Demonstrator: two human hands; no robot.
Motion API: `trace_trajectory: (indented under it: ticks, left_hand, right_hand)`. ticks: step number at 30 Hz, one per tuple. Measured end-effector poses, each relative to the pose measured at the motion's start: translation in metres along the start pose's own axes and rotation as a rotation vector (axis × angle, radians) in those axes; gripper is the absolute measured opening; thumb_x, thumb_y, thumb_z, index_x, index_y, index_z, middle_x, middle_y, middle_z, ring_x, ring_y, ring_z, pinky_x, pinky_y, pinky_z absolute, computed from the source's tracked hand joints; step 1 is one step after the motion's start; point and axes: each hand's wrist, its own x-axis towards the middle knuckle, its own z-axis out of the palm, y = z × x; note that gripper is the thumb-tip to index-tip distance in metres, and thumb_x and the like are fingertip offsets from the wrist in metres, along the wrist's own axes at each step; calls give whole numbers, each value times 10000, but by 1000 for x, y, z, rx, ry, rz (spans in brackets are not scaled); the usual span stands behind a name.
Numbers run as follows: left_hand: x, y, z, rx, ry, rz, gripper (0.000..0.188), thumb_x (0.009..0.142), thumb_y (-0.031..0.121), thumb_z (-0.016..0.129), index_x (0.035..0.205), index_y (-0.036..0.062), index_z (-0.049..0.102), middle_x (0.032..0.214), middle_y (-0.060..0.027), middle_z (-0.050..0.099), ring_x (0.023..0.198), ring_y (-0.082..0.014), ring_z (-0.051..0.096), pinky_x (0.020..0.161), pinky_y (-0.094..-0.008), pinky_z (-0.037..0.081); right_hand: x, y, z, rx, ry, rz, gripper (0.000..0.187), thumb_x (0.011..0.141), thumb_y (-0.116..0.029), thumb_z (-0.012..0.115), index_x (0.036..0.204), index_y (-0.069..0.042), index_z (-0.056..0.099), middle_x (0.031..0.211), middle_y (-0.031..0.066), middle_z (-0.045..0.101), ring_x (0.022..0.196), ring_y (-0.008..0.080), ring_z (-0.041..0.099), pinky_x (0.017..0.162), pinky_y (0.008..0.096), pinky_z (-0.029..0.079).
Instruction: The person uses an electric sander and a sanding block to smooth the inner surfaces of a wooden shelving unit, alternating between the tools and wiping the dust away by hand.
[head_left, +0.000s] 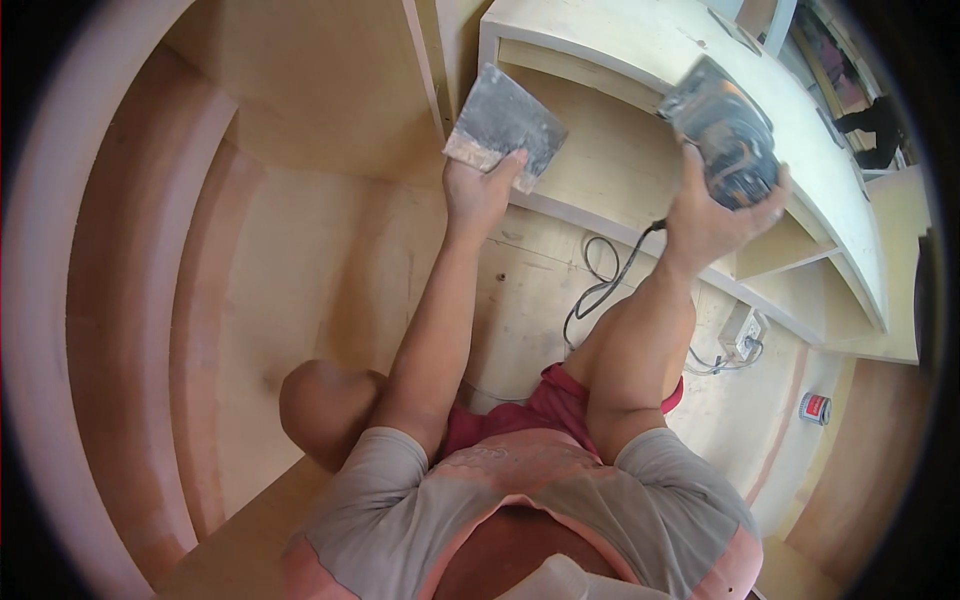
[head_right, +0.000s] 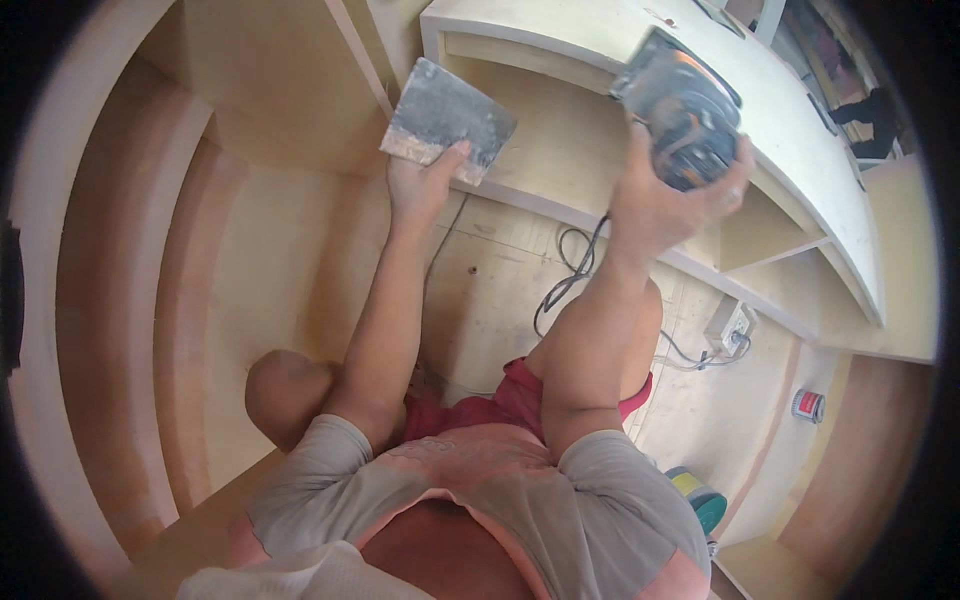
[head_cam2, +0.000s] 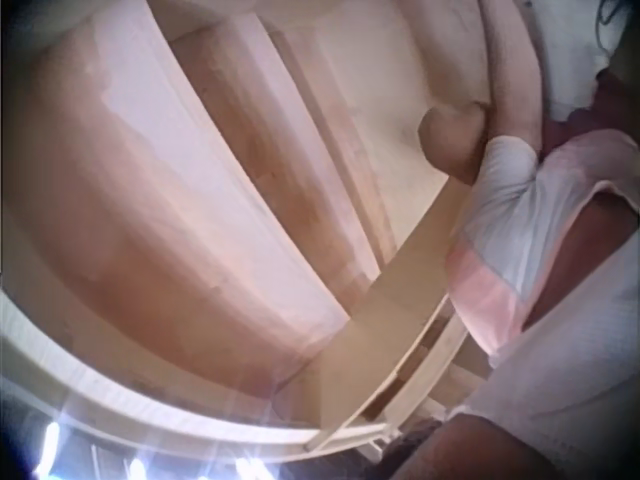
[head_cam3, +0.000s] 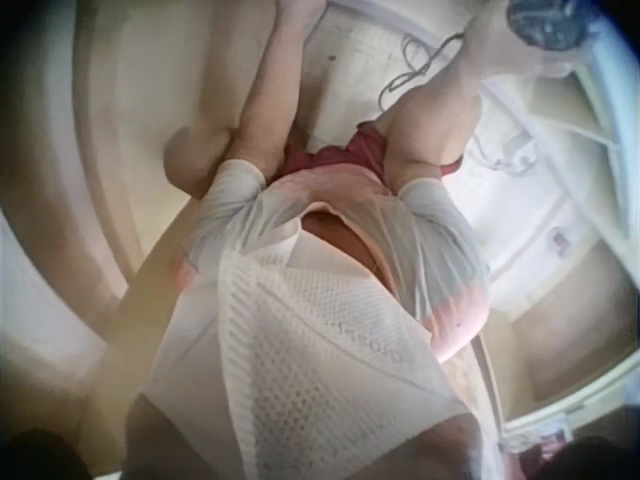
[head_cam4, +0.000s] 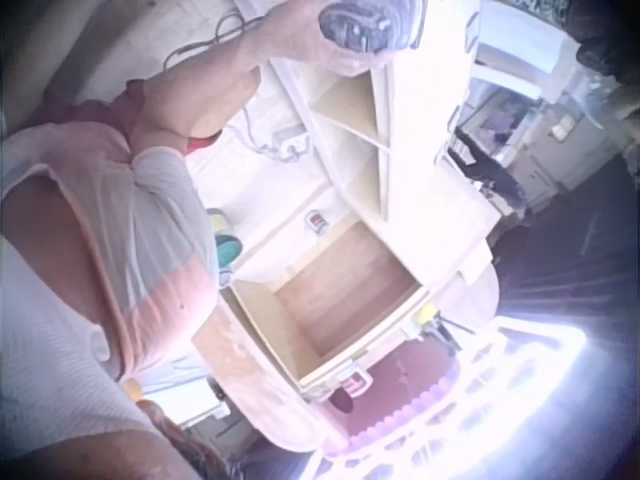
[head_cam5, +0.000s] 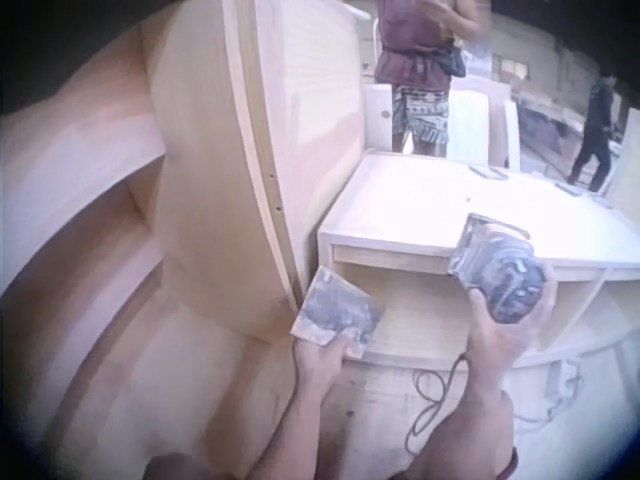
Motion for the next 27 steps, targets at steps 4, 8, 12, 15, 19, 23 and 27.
trace_trajectory:
  ticks: [4, 8, 12, 15, 19, 23, 27]
  left_hand:
    - [5, -2, 22, -449, 253, -122, 329, 783, 35, 678, 1089, -34, 581, 1024, -77, 634, 955, -147, 591, 841, -286, 470]
    - [16, -27, -9, 74, -100, -328, 469, 735, 110, 743, 1146, -33, 569, 1066, -148, 641, 999, -211, 609, 871, -317, 466]
    - [-4, -68, -63, 825, -670, -510, 580, 641, 165, 808, 1147, -20, 596, 1056, -210, 652, 982, -296, 634, 845, -359, 488]
    - [-38, -105, -81, 975, -731, -860, 583, 586, 133, 836, 1110, -11, 625, 1020, -189, 675, 891, -314, 661, 782, -400, 517]
    - [-92, -150, -84, 993, -1009, -1124, 593, 594, 153, 841, 1129, 10, 630, 1050, -158, 677, 919, -309, 659, 788, -402, 520]
    - [-141, -174, -82, 1073, -1291, -1072, 583, 605, 189, 831, 1138, 47, 641, 1072, -146, 673, 978, -309, 643, 825, -408, 507]
    - [-160, -172, -82, 1137, -1332, -990, 544, 593, 219, 826, 1093, 64, 677, 1103, -145, 662, 996, -278, 633, 836, -389, 501]
  right_hand:
    - [8, 16, -13, 343, 85, 224, 755, 655, -56, 801, 1278, -29, 375, 1184, 162, 449, 1057, 263, 527, 832, 346, 496]
    - [2, 22, -13, 291, -39, -3, 739, 662, -48, 797, 1275, -40, 383, 1193, 154, 423, 1080, 251, 492, 890, 366, 453]
    - [-24, 8, 4, 272, -151, -125, 767, 643, -37, 802, 1285, -44, 382, 1196, 154, 412, 1120, 262, 457, 944, 391, 407]
    - [-44, -9, 22, 190, -213, -227, 811, 621, -40, 816, 1306, -72, 382, 1220, 174, 389, 1167, 309, 421, 969, 426, 379]
    - [-69, -34, 42, 332, -252, -144, 761, 624, -16, 795, 1289, -177, 465, 1309, 220, 314, 1204, 406, 393, 957, 460, 398]
    - [-82, -55, 59, 417, -282, -142, 750, 608, -3, 799, 1274, -180, 504, 1314, 225, 310, 1201, 416, 392, 954, 457, 408]
    - [-91, -70, 70, 295, -376, -242, 850, 618, -14, 814, 1343, -194, 410, 1309, 224, 282, 1212, 395, 376, 950, 451, 426]
